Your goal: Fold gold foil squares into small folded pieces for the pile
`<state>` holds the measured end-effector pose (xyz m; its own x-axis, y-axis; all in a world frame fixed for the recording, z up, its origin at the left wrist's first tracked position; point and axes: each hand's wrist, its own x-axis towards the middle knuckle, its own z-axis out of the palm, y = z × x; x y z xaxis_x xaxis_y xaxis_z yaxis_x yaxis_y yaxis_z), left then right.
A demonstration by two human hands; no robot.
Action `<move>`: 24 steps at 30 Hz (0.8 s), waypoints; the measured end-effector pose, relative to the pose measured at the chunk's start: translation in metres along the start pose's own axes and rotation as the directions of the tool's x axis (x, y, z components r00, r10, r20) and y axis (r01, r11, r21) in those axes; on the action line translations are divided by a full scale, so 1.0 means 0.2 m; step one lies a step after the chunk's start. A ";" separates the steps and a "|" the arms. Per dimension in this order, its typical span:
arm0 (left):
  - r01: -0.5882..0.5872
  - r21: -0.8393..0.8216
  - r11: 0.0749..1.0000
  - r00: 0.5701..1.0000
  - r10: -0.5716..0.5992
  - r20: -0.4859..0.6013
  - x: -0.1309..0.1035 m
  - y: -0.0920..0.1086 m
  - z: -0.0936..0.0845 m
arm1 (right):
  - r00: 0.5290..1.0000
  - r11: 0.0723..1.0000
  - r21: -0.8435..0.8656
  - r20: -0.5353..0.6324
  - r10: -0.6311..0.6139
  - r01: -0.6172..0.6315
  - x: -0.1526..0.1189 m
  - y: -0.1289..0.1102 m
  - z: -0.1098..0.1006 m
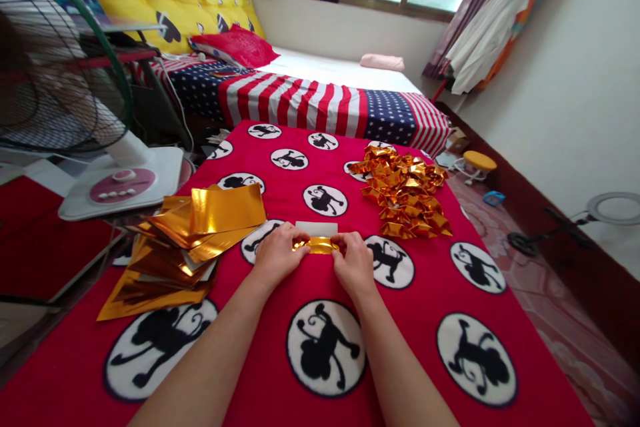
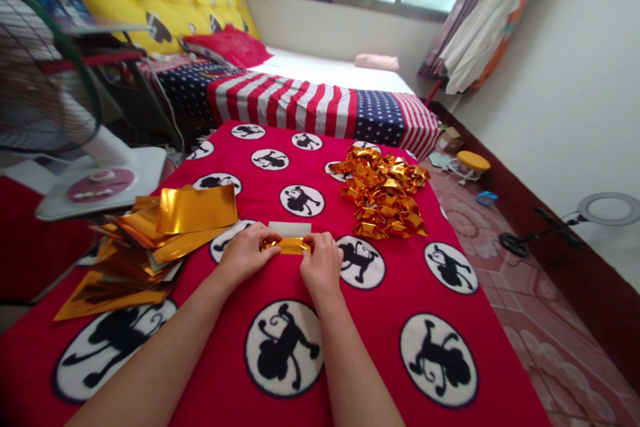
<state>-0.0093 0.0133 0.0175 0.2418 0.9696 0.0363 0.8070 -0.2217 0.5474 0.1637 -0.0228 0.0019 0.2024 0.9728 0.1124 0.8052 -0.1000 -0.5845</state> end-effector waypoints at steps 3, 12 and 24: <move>0.019 0.027 0.999 0.999 -0.018 -0.027 -0.01 0.03 0.01 | 1.000 1.000 0.018 0.005 -0.007 0.007 0.00 0.01 -0.01; 0.079 0.061 0.995 0.996 -0.077 -0.047 0.00 0.05 0.04 | 1.000 1.000 0.011 -0.010 -0.001 0.001 0.00 0.01 0.00; -0.115 -0.134 0.984 0.986 0.130 0.104 0.05 -0.09 -0.03 | 1.000 1.000 0.030 -0.008 -0.008 0.008 0.01 0.02 0.00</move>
<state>-0.0240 0.0276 0.0128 0.3990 0.9167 0.0200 0.6943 -0.3163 0.6465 0.1674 -0.0222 0.0002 0.2007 0.9718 0.1237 0.7900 -0.0858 -0.6071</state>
